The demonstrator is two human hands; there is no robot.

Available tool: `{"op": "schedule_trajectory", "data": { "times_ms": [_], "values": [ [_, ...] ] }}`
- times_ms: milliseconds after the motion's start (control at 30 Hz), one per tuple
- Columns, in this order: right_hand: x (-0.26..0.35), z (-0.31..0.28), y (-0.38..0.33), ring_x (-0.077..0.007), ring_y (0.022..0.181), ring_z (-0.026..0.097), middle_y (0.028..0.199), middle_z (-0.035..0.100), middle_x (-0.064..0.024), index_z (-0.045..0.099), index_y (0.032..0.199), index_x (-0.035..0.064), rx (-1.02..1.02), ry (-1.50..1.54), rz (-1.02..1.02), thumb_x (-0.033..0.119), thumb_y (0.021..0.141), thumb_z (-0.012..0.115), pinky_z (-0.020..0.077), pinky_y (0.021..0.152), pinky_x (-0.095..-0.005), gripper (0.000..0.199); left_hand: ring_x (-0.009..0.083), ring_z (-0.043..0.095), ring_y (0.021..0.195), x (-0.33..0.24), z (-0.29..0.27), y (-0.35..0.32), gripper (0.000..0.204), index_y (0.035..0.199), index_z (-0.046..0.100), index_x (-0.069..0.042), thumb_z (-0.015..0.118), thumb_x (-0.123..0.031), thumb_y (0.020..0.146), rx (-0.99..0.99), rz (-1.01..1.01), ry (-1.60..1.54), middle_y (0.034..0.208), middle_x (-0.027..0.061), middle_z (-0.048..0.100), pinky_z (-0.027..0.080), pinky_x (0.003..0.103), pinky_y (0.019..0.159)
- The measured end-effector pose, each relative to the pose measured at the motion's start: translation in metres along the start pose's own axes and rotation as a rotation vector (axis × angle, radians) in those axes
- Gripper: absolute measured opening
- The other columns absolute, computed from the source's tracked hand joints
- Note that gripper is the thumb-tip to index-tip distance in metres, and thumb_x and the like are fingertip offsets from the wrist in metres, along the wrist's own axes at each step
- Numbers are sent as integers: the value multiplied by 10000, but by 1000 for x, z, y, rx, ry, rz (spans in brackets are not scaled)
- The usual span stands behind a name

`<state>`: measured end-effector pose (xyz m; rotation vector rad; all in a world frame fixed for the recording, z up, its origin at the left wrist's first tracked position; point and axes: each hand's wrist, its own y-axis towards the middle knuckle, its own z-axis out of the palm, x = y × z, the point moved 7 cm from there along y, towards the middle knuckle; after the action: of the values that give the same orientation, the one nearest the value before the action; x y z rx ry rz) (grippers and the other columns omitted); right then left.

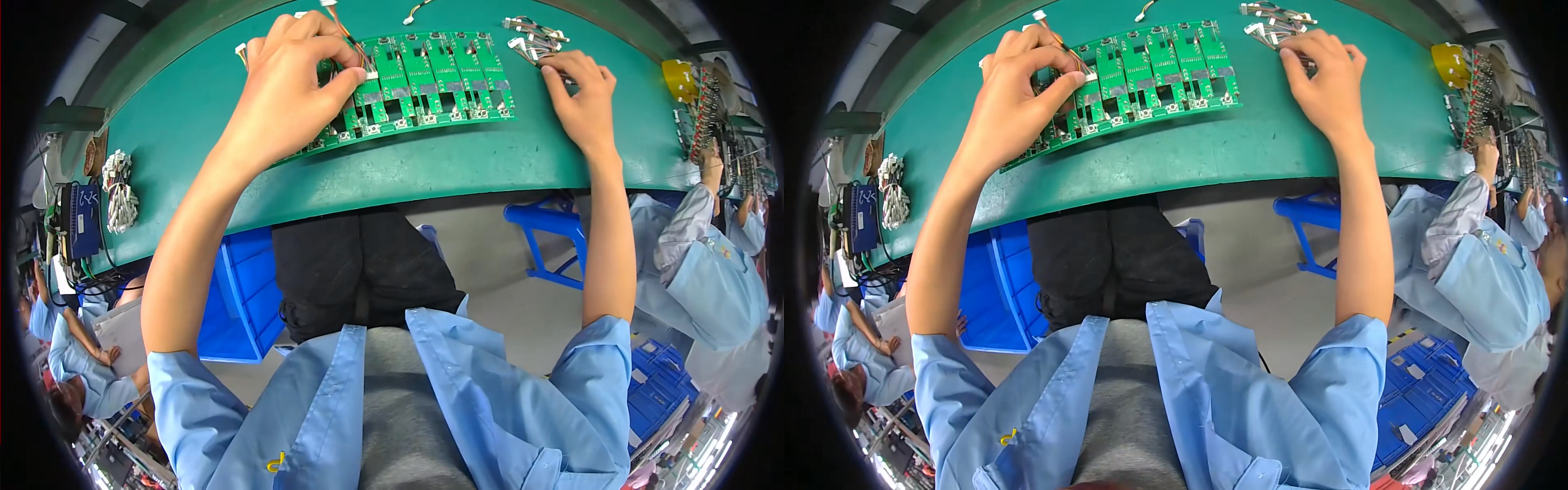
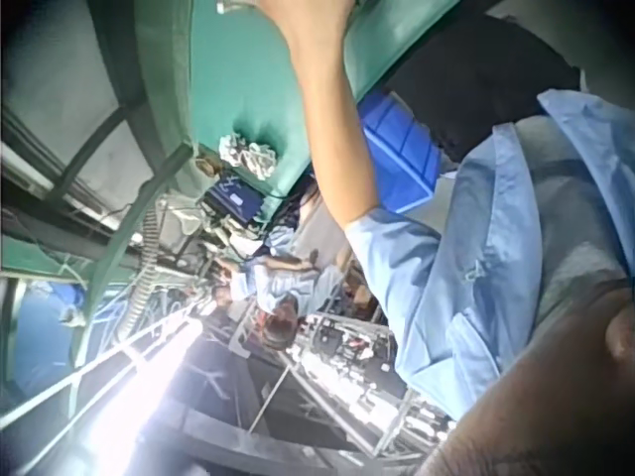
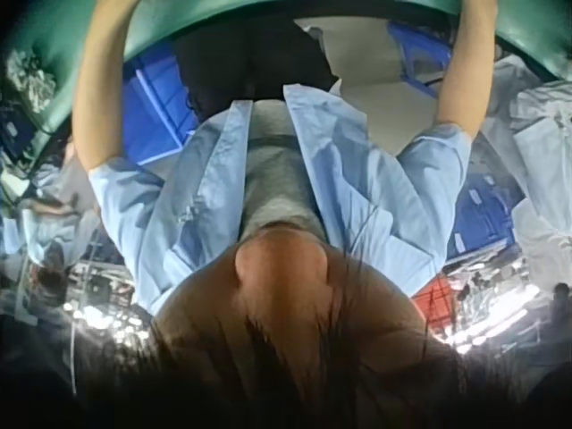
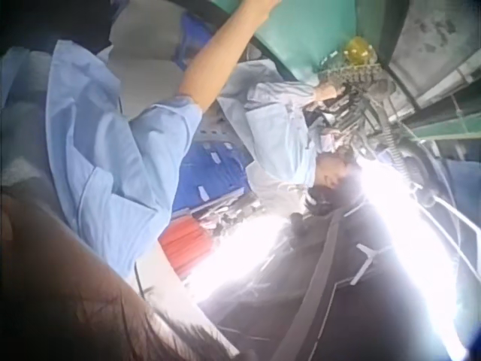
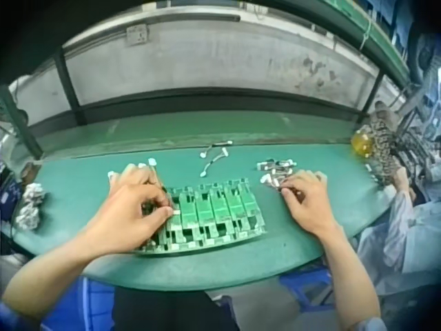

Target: Plugging white wire connectors into a series of green circuit board modules on an assembly line.

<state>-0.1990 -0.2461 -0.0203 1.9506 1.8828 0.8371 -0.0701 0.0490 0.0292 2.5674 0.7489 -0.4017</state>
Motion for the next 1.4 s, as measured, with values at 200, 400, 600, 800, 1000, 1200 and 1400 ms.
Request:
{"op": "schedule_trajectory", "data": {
  "times_ms": [200,400,600,800,1000,1200,1400],
  "values": [
    [0,-19,10,-110,830,584,923,685,36,730,1098,104,-134,0,-14,158,983,635,371,931,-280,159,181,517,1053,4,1,-3,118,925,729,-54,708,-167,899,-44,24,92,1089,8,634,292,368,1008],
    [-4,-35,14,-73,776,533,864,646,15,714,1113,66,-183,363,399,121,1010,587,392,754,-212,173,149,540,893,18,-3,-13,128,925,700,-14,691,-141,934,-70,-147,-377,1069,33,668,376,318,879],
    [-3,-20,-1,-93,761,529,832,594,-12,685,1154,28,5,649,436,59,1013,511,409,716,-215,226,231,575,836,15,-10,-27,150,994,698,16,674,-104,907,20,-348,-837,947,102,616,446,351,817],
    [38,-7,-13,-134,749,564,808,578,-34,657,1230,-25,96,1394,489,75,1014,525,460,802,-268,272,185,571,760,-7,9,-49,148,1056,647,22,617,-55,933,141,-243,-1588,886,131,633,442,284,734],
    [53,-9,-6,-124,710,536,778,554,-38,657,1235,-42,-26,1743,496,122,1038,536,469,836,-300,283,162,597,787,-37,18,-61,125,1049,640,20,624,-25,934,200,-248,-1779,926,127,653,476,261,752],
    [46,-8,-10,-97,666,486,778,631,-34,721,1055,49,78,1634,634,176,995,630,398,770,-225,167,174,634,840,-36,17,-68,138,1071,640,28,639,3,936,119,-412,-1327,946,118,659,521,284,806],
    [42,-13,-11,-87,637,439,740,600,-43,706,1028,15,71,1395,662,151,1016,595,383,654,-194,176,170,653,858,-32,6,-60,159,1102,644,36,639,23,944,115,-488,-1078,956,114,663,547,296,825]
  ]
}}
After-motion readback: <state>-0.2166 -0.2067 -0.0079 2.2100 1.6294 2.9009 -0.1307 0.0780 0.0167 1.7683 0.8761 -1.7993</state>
